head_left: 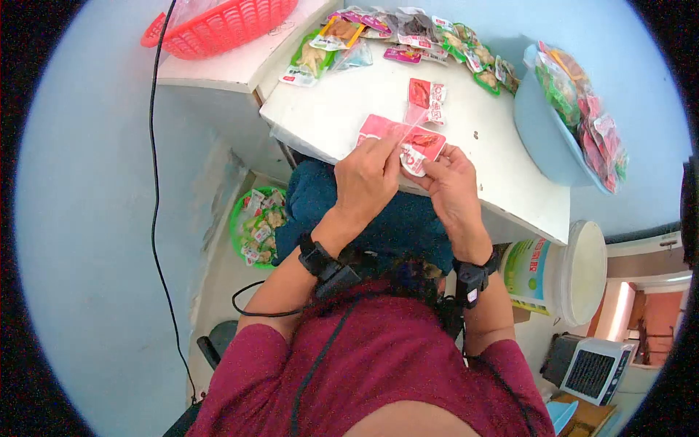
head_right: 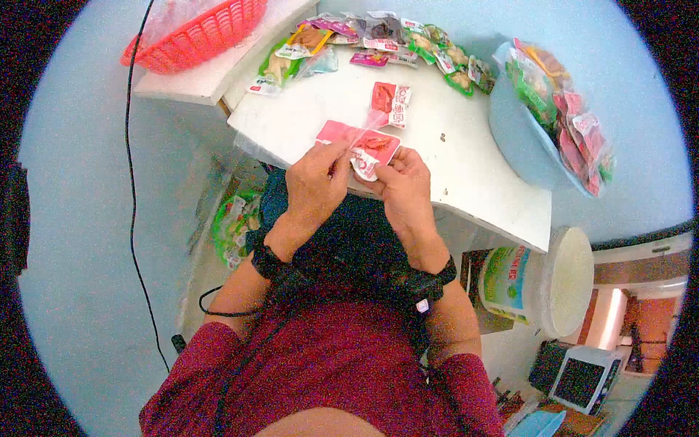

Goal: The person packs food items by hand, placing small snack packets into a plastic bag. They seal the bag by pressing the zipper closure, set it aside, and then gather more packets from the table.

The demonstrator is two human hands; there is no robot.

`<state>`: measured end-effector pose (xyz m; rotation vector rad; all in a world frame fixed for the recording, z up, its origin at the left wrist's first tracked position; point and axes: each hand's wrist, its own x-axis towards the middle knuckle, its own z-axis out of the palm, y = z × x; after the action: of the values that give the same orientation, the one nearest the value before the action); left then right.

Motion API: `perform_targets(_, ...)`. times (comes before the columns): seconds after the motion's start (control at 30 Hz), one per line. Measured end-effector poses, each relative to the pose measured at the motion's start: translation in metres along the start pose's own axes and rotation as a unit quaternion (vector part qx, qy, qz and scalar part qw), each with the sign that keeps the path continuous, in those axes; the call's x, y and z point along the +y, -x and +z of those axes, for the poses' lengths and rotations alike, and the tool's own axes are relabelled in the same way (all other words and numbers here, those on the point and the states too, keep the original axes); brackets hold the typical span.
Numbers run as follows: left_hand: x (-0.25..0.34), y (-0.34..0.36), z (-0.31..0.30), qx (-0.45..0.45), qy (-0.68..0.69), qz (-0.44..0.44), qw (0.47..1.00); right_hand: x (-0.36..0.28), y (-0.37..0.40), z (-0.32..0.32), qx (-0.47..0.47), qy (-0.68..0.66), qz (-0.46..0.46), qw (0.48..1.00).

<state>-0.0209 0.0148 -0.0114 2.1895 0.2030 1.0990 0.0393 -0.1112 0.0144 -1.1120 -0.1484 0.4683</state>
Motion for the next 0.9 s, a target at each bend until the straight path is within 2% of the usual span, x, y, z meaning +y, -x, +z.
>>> perform_targets(0.27,0.002,-0.003,-0.004,-0.02,0.03,-0.005,0.999,0.013,-0.01,0.013,0.015,-0.021,0.029,0.999)
perform_targets(0.47,0.001,0.003,-0.004,-0.042,0.054,0.008,0.998,0.031,-0.032,0.014,0.02,0.002,0.007,1.0)
perform_targets(0.63,-0.003,0.006,-0.002,-0.053,0.058,0.005,0.997,0.039,-0.042,0.019,0.0,-0.03,0.006,1.0)
perform_targets(0.9,-0.005,0.008,-0.001,-0.033,0.08,0.01,0.996,0.057,-0.059,0.009,-0.002,-0.062,0.01,0.998)
